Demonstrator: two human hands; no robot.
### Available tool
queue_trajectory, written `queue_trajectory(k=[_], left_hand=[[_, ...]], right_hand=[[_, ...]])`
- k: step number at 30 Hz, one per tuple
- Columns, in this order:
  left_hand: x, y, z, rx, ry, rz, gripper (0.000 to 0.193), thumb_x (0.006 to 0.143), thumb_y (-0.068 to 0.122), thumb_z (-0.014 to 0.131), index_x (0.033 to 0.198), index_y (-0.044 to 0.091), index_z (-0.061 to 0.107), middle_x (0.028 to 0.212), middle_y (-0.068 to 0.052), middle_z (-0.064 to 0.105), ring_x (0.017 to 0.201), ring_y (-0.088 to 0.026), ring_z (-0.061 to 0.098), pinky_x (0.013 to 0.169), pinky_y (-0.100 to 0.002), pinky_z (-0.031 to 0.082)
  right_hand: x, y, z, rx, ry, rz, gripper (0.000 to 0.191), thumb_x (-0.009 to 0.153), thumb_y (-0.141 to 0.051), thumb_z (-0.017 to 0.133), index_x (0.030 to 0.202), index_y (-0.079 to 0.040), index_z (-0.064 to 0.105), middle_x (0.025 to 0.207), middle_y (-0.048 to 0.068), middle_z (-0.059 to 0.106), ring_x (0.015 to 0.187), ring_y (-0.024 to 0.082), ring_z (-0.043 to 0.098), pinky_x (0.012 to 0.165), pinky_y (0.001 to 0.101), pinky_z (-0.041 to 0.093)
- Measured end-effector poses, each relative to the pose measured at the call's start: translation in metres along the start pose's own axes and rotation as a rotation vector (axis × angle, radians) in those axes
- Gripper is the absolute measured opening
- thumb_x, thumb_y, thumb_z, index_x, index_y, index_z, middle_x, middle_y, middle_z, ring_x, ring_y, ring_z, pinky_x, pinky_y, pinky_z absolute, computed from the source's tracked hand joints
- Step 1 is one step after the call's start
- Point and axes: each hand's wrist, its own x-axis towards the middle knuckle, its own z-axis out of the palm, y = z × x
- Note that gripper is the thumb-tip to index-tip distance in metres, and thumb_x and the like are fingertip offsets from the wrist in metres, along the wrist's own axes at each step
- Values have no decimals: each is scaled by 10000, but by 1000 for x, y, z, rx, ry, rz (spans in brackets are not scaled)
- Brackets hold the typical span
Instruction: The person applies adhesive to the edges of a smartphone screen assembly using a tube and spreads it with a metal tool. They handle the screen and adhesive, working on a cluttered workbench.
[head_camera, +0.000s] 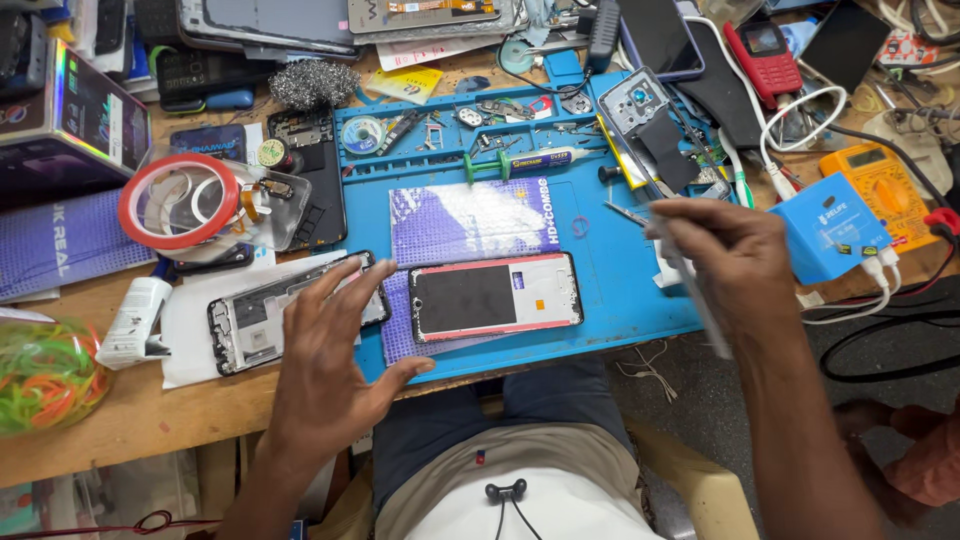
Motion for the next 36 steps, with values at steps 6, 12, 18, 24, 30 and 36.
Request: queue_trajectory(k=[6, 12, 18, 24, 30, 36], left_hand=[[17, -10, 12, 18, -205, -11, 1090, 696, 530, 849, 1548, 116, 309, 1465, -149, 531, 1461, -355, 330, 1152, -568, 229], [17, -6, 14, -38, -195, -27, 1098, 676, 532, 853, 1535, 94, 327, 1400, -95, 595, 1440, -326, 373, 1170, -567, 212], [6, 3, 20, -51, -142, 11, 1162, 643, 595, 853, 1541, 78, 328, 1401, -136, 563, 1397, -332, 406, 1160, -562, 214], [4, -2, 23, -43, -131, 31, 1179, 632, 633, 854, 1533, 79, 334, 1397, -181, 528, 1372, -350, 408, 1144, -566, 221], [1, -5, 26, -80, -129, -8, 1170, 623, 608, 871, 1526, 82, 345, 1382, -163, 541, 1381, -338, 415, 1151, -583, 201], [0, -7, 28, -101, -123, -1, 1151, 634, 594, 872, 1518, 77, 348, 1372, -146, 568, 1380, -334, 422, 1165, -597, 179]], right_hand=[[-35, 30, 5, 864, 109, -39, 452, 895, 141, 567, 1330, 62, 659, 1160, 227, 722, 1013, 233, 715, 954, 307, 603], [-50, 40, 15, 812, 173, -78, 440, 905, 87, 676, 1342, 70, 634, 1157, 216, 721, 1014, 223, 727, 904, 283, 602], [-61, 34, 33, 311, 225, -210, 244, 1069, -40, 630, 1272, 81, 693, 1103, 213, 722, 932, 209, 729, 877, 299, 614], [-63, 13, 66, -310, 189, -256, 256, 940, 39, 669, 1193, 25, 707, 1088, 137, 757, 959, 168, 744, 810, 279, 615], [-58, 2, 84, -480, 193, -365, 233, 898, 14, 774, 1124, -38, 752, 1096, 103, 749, 930, 149, 742, 755, 257, 620], [-57, 6, 87, -540, 171, -371, 225, 900, -8, 776, 1120, -56, 759, 1104, 96, 749, 931, 155, 749, 744, 265, 634]])
